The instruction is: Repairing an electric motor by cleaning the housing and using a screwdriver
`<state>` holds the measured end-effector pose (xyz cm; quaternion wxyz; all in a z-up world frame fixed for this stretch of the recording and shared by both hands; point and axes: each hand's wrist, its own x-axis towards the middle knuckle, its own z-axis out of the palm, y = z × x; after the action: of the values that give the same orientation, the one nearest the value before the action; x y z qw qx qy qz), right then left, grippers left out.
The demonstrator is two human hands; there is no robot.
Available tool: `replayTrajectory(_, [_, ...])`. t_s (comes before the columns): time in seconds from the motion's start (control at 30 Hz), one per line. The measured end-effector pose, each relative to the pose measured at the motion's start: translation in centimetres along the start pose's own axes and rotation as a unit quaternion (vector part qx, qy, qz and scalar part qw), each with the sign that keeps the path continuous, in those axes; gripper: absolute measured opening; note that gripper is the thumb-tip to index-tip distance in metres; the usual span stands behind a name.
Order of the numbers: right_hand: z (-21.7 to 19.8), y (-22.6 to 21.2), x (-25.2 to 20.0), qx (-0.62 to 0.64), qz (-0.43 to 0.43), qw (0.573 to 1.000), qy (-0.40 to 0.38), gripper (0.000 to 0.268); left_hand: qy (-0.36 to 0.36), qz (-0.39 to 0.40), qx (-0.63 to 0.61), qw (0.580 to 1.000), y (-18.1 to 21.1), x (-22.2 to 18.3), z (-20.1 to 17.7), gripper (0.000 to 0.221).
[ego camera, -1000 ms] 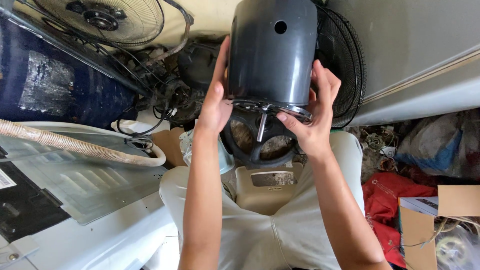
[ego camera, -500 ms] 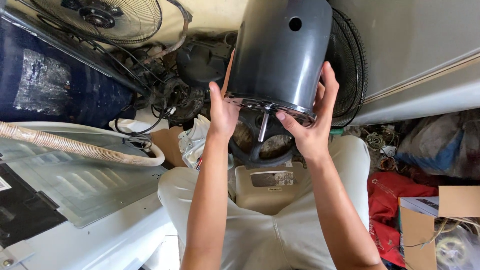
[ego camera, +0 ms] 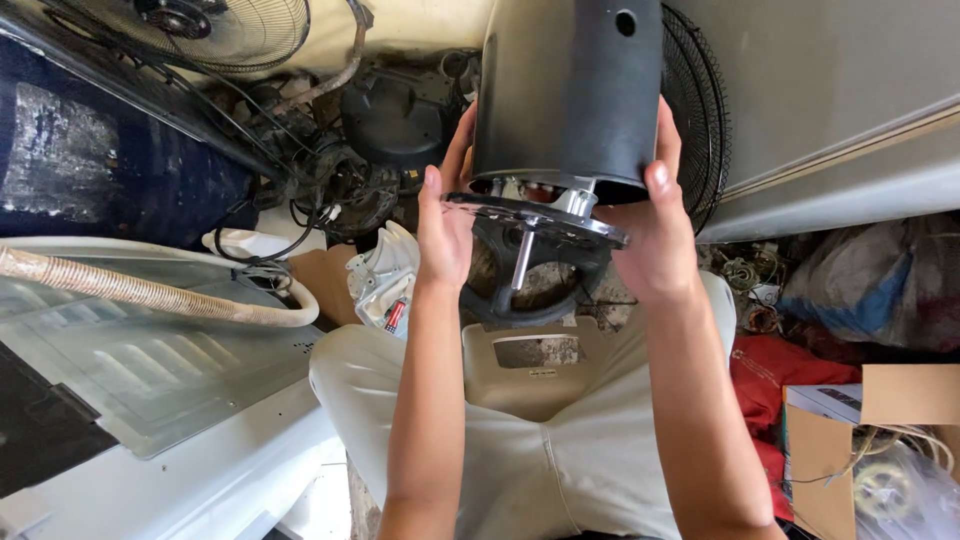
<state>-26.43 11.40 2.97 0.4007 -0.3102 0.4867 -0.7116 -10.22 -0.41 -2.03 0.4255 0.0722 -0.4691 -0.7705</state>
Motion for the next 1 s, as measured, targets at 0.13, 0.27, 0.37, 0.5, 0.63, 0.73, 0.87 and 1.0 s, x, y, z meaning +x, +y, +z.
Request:
replayTrajectory(0.13, [-0.6,-0.1,-0.1,0.025,0.035,0.999,-0.029,0.095,0.064,0.016,-0.115,0.991,-2.7,-1.2,-0.9,0.061])
replayTrajectory(0.27, [-2.5,1.0,0.4,0.036,0.091,0.994,-0.056,0.09,0.084,0.009,-0.181,0.98,-5.0,-1.5,-1.2,0.062])
replayTrajectory(0.37, [-2.7,0.4,0.0,0.017,0.069,0.993,-0.097,0.09,0.098,0.021,-0.174,0.98,-4.8,-1.2,-0.2,0.066])
replayTrajectory(0.5, [-4.0,2.1,-0.4,0.04,0.037,0.991,-0.125,0.091,0.084,0.045,-0.111,0.989,-3.9,-1.4,1.8,0.077])
replayTrajectory(0.63, [-7.0,5.6,-0.4,0.085,0.061,0.988,-0.11,0.092,0.04,0.089,0.067,0.993,-5.1,-2.4,2.1,0.097])
replayTrajectory(0.73, [-4.7,3.0,-0.3,0.075,0.039,0.988,-0.129,0.085,0.038,0.09,0.064,0.993,-6.2,-2.4,1.8,0.085])
replayTrajectory(0.87, [-4.4,2.9,-0.9,0.048,0.004,0.986,-0.161,0.086,0.058,0.081,0.091,0.991,-7.5,-2.6,0.1,0.082])
replayTrajectory(1.0, [-6.0,5.2,-1.2,0.037,-0.042,0.983,-0.176,0.083,0.083,0.06,0.129,0.986,-7.9,-2.9,-0.7,0.079])
